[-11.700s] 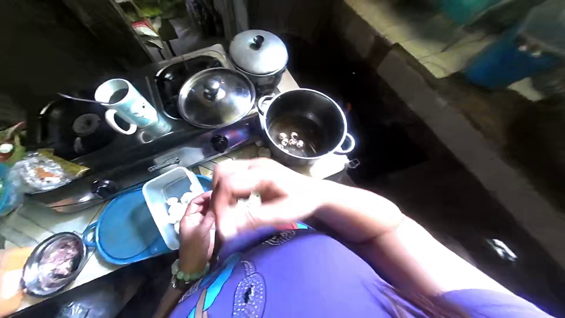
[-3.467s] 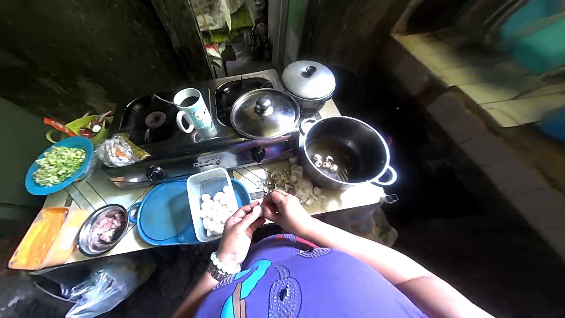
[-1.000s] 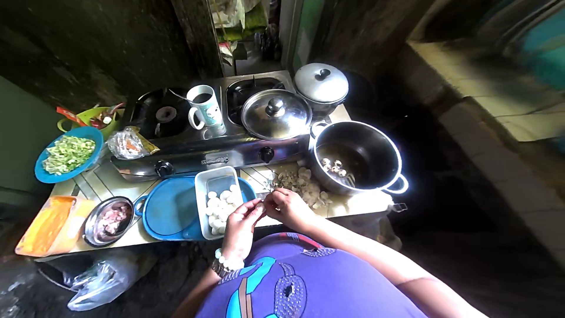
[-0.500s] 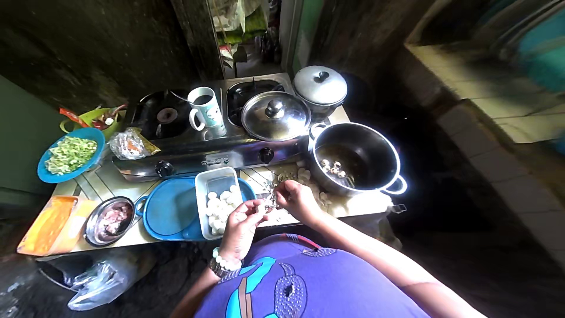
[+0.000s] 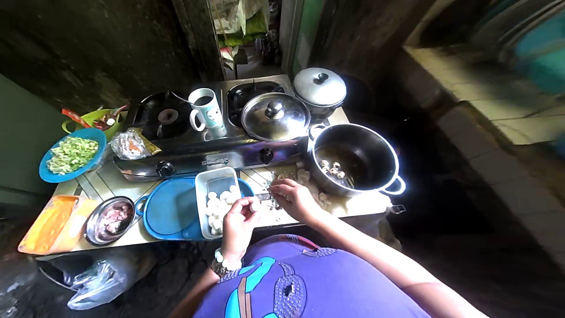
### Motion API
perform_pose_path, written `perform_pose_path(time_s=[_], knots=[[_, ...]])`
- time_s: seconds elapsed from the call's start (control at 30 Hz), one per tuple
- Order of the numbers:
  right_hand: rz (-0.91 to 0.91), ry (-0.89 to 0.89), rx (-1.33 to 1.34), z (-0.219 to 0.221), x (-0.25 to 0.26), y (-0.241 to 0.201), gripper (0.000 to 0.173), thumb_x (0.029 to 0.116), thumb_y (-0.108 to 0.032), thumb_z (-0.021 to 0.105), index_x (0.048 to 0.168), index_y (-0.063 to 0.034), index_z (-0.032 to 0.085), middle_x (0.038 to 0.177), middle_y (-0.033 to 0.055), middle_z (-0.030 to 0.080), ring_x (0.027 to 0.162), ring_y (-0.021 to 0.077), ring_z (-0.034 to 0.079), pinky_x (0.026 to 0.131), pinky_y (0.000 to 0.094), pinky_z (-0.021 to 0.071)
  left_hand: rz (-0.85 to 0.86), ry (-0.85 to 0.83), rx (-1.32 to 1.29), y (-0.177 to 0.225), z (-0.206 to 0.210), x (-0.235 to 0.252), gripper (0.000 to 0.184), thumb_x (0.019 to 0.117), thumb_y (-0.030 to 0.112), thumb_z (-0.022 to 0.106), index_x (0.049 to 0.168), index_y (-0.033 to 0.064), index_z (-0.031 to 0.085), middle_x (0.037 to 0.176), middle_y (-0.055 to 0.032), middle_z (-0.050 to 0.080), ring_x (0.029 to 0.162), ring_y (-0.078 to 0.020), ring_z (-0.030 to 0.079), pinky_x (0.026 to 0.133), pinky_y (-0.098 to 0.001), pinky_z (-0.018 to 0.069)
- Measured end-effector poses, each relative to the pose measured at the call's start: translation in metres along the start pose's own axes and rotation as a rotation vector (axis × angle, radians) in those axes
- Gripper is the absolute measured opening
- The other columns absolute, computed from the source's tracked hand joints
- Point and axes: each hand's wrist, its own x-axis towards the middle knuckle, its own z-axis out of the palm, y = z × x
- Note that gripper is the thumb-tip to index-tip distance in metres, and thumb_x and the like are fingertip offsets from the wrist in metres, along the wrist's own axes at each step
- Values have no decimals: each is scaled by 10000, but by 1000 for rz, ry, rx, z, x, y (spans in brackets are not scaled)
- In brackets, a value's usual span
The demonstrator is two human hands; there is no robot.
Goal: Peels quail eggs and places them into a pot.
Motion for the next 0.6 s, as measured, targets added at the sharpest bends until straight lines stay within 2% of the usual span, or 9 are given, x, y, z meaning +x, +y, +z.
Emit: perform_pose_path(time_s=[0.07, 0.13, 0.3, 0.4, 0.5, 0.6], knots=[[-94, 16, 97, 4, -2, -9, 232, 983, -187, 653, 1033, 10, 765, 1009, 159, 737, 878, 159, 707, 819, 248, 569, 32, 1, 20, -2, 1, -1, 297, 799, -140, 704, 1083, -76, 649, 1002, -65, 716, 891, -111, 708, 838, -274, 610], [-135, 15, 136, 7, -3, -12, 203, 957, -164, 676, 987, 11, 773, 926, 138, 738, 805, 109, 690, 768, 202, 553, 54, 5, 41, -3, 2, -2, 288, 788, -140, 714, 1063, -80, 654, 1021, -79, 708, 895, -117, 709, 832, -277, 616], [-147, 86, 72, 16, -8, -16, 147, 889, -95, 677, 899, 17, 772, 829, 128, 726, 723, 104, 678, 697, 193, 546, 94, 10, 132, -7, 1, -6, 289, 765, -120, 733, 1044, -101, 660, 1095, -125, 670, 924, -111, 700, 817, -257, 616], [-110, 139, 9, 22, -11, -22, 114, 846, -87, 691, 845, 12, 748, 789, 122, 709, 697, 129, 670, 665, 220, 540, 124, 9, 159, -10, 3, -8, 304, 748, -126, 742, 1040, -117, 656, 1116, -142, 658, 935, -113, 700, 811, -251, 618], [-61, 116, 13, 22, -11, -24, 121, 847, -91, 683, 836, 23, 720, 780, 125, 684, 685, 133, 649, 650, 229, 528, 105, 0, 161, -10, 2, -8, 309, 758, -128, 739, 1056, -119, 653, 1123, -147, 659, 928, -114, 705, 806, -251, 621], [-19, 89, 51, 20, -10, -24, 153, 874, -108, 664, 859, 38, 706, 797, 133, 678, 691, 128, 628, 653, 227, 511, 50, -13, 58, -6, 3, -8, 303, 782, -143, 708, 1075, -101, 646, 1082, -99, 690, 924, -113, 707, 833, -271, 617]])
